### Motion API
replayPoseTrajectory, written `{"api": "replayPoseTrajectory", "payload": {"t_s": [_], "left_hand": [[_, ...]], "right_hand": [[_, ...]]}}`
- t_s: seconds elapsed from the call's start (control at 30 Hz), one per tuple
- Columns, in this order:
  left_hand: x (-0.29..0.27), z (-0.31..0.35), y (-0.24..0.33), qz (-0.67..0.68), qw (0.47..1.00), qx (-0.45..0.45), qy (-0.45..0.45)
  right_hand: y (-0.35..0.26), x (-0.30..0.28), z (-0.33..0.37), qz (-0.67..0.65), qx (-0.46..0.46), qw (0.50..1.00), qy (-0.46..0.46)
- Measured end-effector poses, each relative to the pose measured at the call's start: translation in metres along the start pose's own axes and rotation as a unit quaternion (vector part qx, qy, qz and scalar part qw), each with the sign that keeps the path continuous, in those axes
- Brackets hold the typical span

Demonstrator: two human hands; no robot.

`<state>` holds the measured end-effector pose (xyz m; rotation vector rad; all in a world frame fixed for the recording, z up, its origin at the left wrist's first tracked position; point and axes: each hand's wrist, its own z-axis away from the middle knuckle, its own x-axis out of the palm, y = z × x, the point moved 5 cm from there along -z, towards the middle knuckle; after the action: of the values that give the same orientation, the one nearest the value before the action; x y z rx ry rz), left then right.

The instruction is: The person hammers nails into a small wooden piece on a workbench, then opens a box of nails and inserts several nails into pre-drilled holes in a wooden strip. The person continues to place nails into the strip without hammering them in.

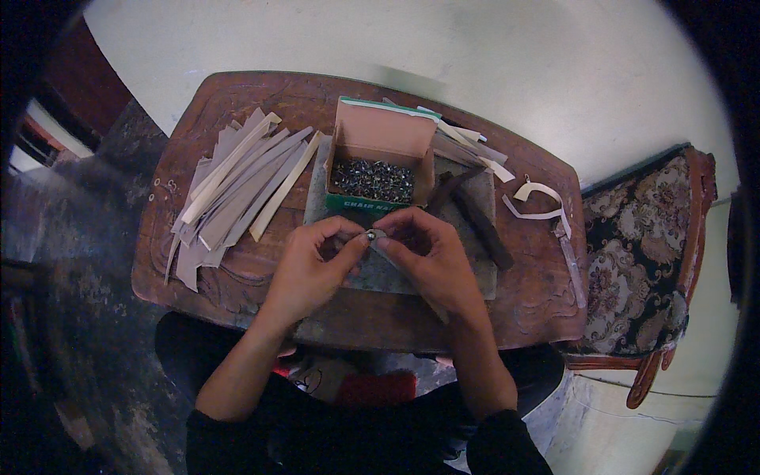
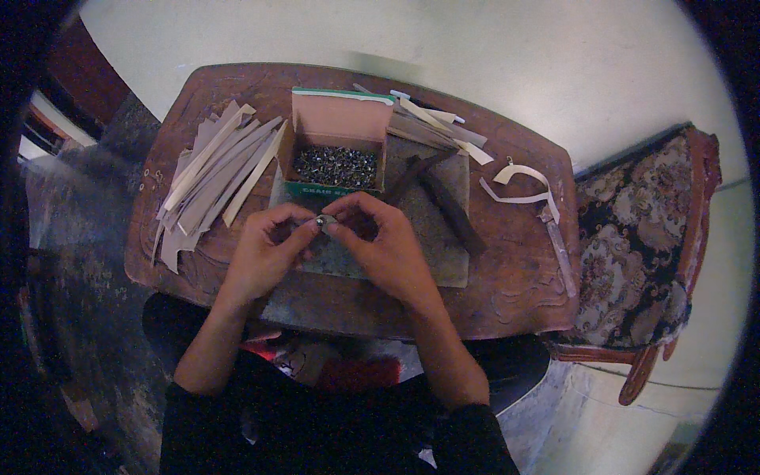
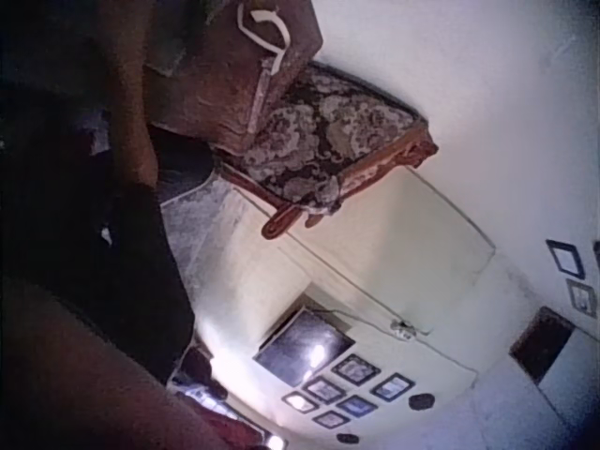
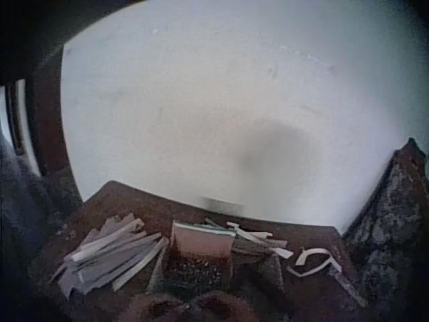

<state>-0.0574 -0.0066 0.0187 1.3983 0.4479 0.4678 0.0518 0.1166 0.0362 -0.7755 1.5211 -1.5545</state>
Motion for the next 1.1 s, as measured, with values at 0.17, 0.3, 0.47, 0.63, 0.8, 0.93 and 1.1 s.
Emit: {"api": "replayPoseTrajectory", "payload": {"t_s": [0.17, 0.3, 0.47, 0.63, 0.8, 0.93, 1.1], "left_hand": [[0.000, 0.006, 0.012, -0.130, 0.984, 0.113, 0.037], [0.001, 0.009, 0.022, -0.162, 0.976, 0.142, 0.038], [0.002, 0.012, 0.029, -0.143, 0.981, 0.124, 0.039], [0.006, 0.015, 0.029, -0.119, 0.981, 0.136, 0.070], [0.009, 0.016, 0.030, -0.121, 0.977, 0.156, 0.074], [0.011, 0.014, 0.027, -0.066, 0.989, 0.118, 0.066], [0.011, 0.013, 0.026, 0.019, 0.998, 0.067, 0.001]], "right_hand": [[-0.003, 0.004, 0.005, -0.034, 0.009, 0.999, 0.018], [-0.006, 0.004, 0.006, -0.010, 0.003, 1.000, 0.021], [-0.006, 0.005, 0.008, -0.018, 0.014, 0.999, 0.030], [-0.008, 0.007, 0.010, -0.031, 0.003, 0.998, 0.049], [-0.008, 0.006, 0.010, 0.003, -0.023, 0.998, 0.065], [-0.009, 0.006, 0.011, -0.026, -0.007, 0.997, 0.077], [-0.009, 0.007, 0.014, -0.107, 0.049, 0.989, 0.094]]}}
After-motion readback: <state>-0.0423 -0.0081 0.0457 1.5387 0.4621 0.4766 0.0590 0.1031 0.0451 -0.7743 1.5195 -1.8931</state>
